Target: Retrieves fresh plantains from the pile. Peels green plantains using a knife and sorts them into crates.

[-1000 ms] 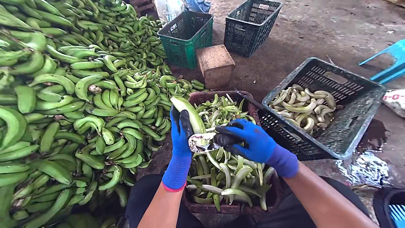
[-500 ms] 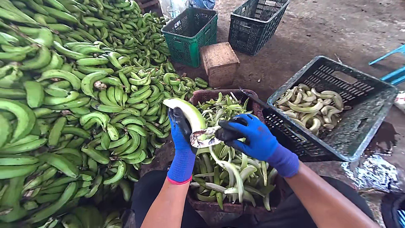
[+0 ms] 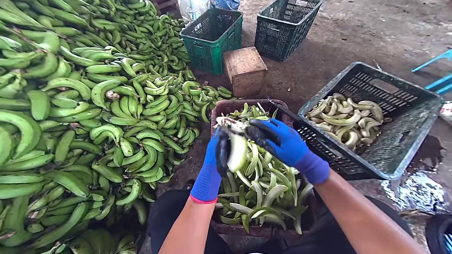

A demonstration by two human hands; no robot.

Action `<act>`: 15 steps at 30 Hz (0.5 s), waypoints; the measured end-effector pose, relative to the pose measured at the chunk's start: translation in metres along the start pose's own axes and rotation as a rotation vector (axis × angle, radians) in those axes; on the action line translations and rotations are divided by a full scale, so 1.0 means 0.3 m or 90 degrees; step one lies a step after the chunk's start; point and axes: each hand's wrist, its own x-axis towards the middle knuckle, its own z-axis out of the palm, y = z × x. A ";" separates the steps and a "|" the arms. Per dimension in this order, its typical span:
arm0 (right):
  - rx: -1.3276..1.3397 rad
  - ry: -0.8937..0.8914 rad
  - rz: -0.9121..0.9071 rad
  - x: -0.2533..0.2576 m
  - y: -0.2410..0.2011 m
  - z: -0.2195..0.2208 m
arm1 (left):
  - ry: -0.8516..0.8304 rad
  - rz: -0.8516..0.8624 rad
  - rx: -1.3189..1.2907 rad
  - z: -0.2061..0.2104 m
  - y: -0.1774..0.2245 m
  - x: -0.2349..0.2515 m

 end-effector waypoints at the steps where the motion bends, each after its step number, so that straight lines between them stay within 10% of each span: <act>1: -0.019 0.016 -0.038 -0.016 -0.006 0.018 | 0.048 0.017 -0.115 -0.006 -0.002 0.020; 5: -0.065 0.100 -0.143 -0.039 -0.017 0.045 | 0.044 0.030 -0.421 -0.032 0.029 0.055; 15: -0.051 0.075 -0.031 -0.021 -0.059 -0.021 | -0.126 0.160 -0.359 0.004 0.055 0.011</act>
